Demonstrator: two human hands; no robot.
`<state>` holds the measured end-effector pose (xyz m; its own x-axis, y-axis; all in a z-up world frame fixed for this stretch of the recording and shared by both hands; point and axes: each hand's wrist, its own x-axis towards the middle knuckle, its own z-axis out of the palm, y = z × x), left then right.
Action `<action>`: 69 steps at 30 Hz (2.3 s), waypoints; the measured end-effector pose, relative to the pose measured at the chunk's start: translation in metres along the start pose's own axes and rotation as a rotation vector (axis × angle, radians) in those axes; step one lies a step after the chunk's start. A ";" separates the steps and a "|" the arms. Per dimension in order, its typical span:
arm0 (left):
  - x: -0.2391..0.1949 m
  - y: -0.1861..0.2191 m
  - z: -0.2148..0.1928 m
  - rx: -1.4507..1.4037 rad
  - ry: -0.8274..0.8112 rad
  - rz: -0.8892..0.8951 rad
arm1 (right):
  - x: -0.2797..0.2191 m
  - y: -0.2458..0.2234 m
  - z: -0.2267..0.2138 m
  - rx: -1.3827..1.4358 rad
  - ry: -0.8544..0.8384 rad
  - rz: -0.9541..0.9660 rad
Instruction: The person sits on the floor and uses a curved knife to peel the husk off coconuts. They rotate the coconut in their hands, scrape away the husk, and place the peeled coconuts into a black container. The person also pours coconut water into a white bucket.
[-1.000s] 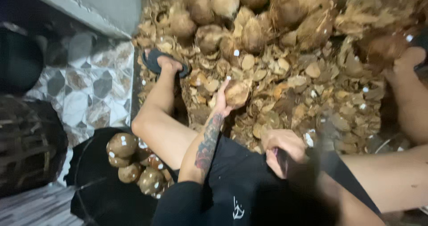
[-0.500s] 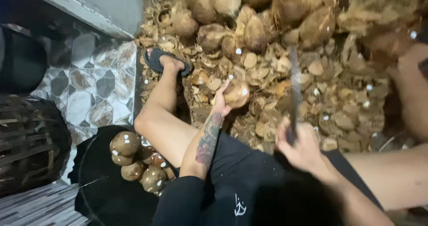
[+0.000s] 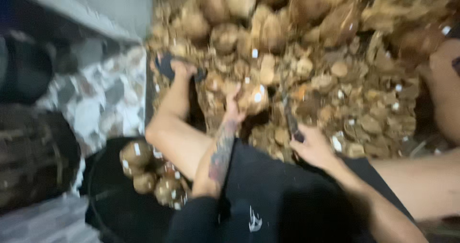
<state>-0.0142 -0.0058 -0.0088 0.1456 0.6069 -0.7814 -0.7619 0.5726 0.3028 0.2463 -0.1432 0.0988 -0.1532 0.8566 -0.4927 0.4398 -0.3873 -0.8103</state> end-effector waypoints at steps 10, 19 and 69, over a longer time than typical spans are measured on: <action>-0.007 -0.011 0.016 0.158 -0.090 0.085 | 0.006 -0.070 0.020 -0.227 -0.118 0.273; -0.001 -0.016 -0.004 0.086 -0.086 0.062 | -0.014 -0.017 0.005 -0.034 0.202 -0.378; -0.030 0.018 0.028 0.033 -0.110 -0.011 | -0.012 -0.035 -0.020 0.042 0.177 -0.339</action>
<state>-0.0144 0.0014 0.0356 0.2240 0.6561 -0.7206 -0.7389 0.5965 0.3134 0.2508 -0.1329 0.1395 -0.1271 0.9826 -0.1355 0.3531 -0.0829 -0.9319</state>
